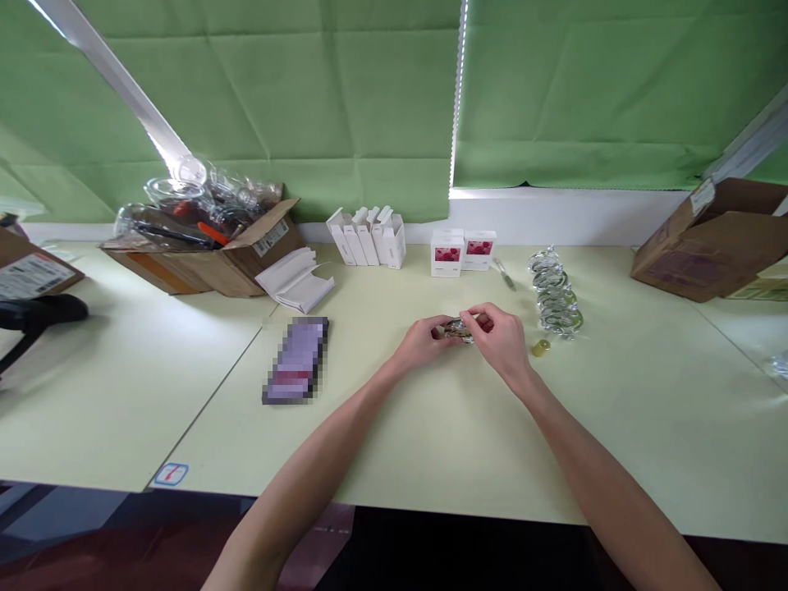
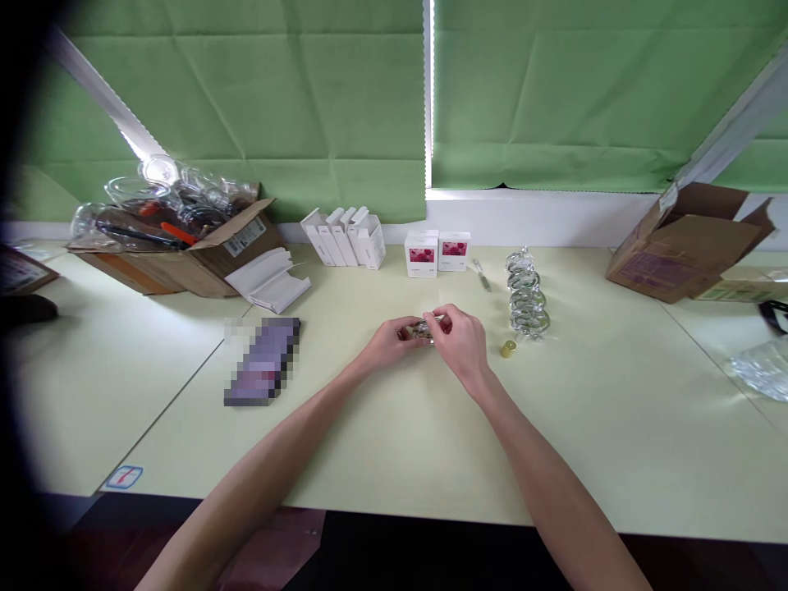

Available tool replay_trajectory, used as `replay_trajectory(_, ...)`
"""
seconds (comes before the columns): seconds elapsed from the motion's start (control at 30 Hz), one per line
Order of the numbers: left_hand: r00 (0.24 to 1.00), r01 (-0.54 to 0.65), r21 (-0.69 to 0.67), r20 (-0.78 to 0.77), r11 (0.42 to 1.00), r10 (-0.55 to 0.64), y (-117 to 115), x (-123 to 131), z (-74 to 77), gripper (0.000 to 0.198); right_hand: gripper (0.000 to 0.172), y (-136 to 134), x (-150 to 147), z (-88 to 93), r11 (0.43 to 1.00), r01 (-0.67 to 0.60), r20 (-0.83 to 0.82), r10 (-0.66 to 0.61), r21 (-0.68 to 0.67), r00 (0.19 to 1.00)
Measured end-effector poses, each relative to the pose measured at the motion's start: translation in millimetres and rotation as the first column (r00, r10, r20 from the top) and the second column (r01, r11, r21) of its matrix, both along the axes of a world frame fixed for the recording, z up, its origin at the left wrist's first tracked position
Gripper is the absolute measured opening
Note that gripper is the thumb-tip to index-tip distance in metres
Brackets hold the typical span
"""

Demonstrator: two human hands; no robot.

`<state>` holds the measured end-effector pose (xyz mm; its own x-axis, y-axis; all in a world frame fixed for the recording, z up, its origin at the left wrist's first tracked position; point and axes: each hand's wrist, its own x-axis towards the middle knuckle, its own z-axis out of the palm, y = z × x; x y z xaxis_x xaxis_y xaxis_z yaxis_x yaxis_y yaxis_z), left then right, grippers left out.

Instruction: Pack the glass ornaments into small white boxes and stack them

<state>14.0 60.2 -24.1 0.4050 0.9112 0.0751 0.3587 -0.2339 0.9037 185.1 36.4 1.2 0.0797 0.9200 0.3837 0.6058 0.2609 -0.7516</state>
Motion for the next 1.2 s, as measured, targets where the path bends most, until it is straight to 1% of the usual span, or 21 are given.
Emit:
replay_trajectory(0.13, 1.000, 0.001, -0.004, 0.008, 1.000, -0.001, 0.7, -0.6, -1.7, 0.035, 0.024, 2.6, -3.1, -0.7, 1.000, -0.016, -0.025, 0.016, 0.009, 1.000)
replay_trajectory(0.3, 1.000, 0.000, -0.004, -0.018, 1.000, 0.000, 0.1, -0.7, 0.6, 0.039, 0.028, 7.7, -6.9, -0.7, 0.996, -0.012, 0.021, 0.010, 0.088, 1.000)
replay_trajectory(0.47, 0.999, -0.004, -0.004, -0.035, 1.000, 0.004, -1.4, 0.0, 2.5, 0.040, 0.027, 11.4, -8.6, -0.2, 0.997, 0.011, 0.037, -0.014, 0.072, 0.999)
replay_trajectory(0.63, 0.999, -0.016, -0.018, -0.037, 1.000, 0.015, -1.2, 0.1, 2.1, 0.043, 0.028, 12.8, -9.5, -1.1, 0.999, 0.014, -0.014, -0.013, 0.052, 1.000)
replay_trajectory(0.77, 0.999, -0.012, -0.016, -0.041, 1.000, 0.011, -0.2, 0.0, 1.4, 0.042, 0.027, 12.5, -10.3, -3.2, 0.998, 0.007, -0.042, -0.004, 0.067, 0.999)
replay_trajectory(0.93, 1.000, -0.009, -0.011, -0.011, 1.000, 0.009, -0.7, 0.5, 0.2, 0.039, 0.026, 12.6, -9.1, -8.6, 0.995, -0.017, -0.077, 0.025, 0.100, 0.997)
replay_trajectory(1.2, 1.000, -0.013, -0.003, -0.028, 1.000, 0.013, -1.0, 0.9, 0.9, 0.041, 0.029, 12.5, -7.6, -18.1, 0.995, -0.027, -0.121, 0.039, 0.101, 0.992)
